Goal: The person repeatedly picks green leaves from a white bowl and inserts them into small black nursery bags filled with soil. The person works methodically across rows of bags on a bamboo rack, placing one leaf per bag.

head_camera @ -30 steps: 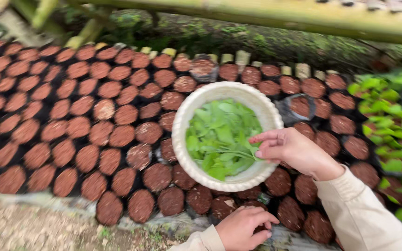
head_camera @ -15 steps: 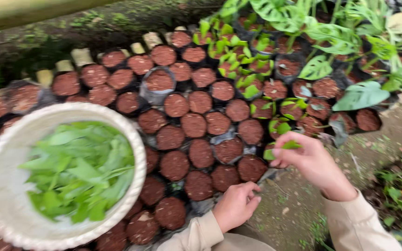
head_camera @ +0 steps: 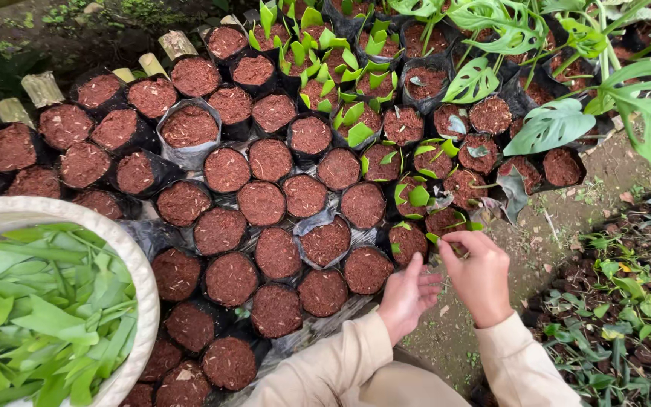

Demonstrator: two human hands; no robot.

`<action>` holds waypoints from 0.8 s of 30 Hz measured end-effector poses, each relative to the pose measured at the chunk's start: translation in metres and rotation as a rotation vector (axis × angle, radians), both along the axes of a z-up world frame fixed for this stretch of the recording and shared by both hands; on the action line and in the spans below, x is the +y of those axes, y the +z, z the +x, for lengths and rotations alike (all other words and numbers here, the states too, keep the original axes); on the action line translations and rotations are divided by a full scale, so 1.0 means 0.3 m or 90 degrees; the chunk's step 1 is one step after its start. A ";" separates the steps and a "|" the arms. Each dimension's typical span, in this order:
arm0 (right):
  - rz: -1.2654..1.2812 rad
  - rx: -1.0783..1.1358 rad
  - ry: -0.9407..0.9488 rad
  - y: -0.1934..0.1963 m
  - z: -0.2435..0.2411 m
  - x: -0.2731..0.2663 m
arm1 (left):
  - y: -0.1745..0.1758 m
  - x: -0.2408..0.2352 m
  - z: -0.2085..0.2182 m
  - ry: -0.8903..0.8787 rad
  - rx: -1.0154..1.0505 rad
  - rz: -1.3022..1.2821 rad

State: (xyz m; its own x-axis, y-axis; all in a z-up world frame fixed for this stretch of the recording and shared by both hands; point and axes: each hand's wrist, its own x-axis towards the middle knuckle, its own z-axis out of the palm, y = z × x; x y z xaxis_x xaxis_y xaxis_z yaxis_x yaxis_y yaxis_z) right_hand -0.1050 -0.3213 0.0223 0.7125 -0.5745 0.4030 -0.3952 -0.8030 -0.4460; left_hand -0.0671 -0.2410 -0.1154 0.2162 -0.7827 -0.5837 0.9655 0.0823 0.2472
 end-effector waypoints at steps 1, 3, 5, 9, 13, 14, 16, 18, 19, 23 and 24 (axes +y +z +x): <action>0.002 0.016 -0.003 0.001 0.013 0.000 | -0.006 -0.016 0.003 0.029 0.028 0.010; 0.005 0.050 -0.007 0.002 0.035 0.001 | -0.013 -0.031 -0.010 0.050 0.024 0.010; 0.005 0.052 0.010 -0.004 0.052 0.005 | -0.021 -0.032 -0.026 0.071 0.024 0.008; -0.044 0.101 -0.003 -0.022 0.080 0.013 | -0.034 -0.039 -0.034 0.096 0.017 -0.013; -0.057 0.144 -0.001 -0.032 0.116 0.002 | -0.035 -0.048 -0.034 0.103 0.030 -0.010; -0.050 0.153 0.002 -0.033 0.123 -0.003 | -0.036 -0.050 -0.035 0.105 0.031 -0.008; -0.054 0.177 0.007 -0.031 0.133 -0.013 | -0.039 -0.050 -0.037 0.110 0.032 -0.003; -0.075 0.205 0.008 -0.026 0.151 -0.023 | -0.041 -0.047 -0.040 0.116 0.033 -0.005; -0.072 0.220 -0.002 -0.024 0.161 -0.023 | -0.041 -0.047 -0.039 0.118 0.033 -0.007; -0.050 0.267 -0.002 0.002 0.166 -0.022 | -0.044 -0.054 -0.044 0.120 0.032 -0.005; -0.042 0.273 0.012 0.011 0.165 -0.023 | -0.046 -0.054 -0.043 0.118 0.033 0.000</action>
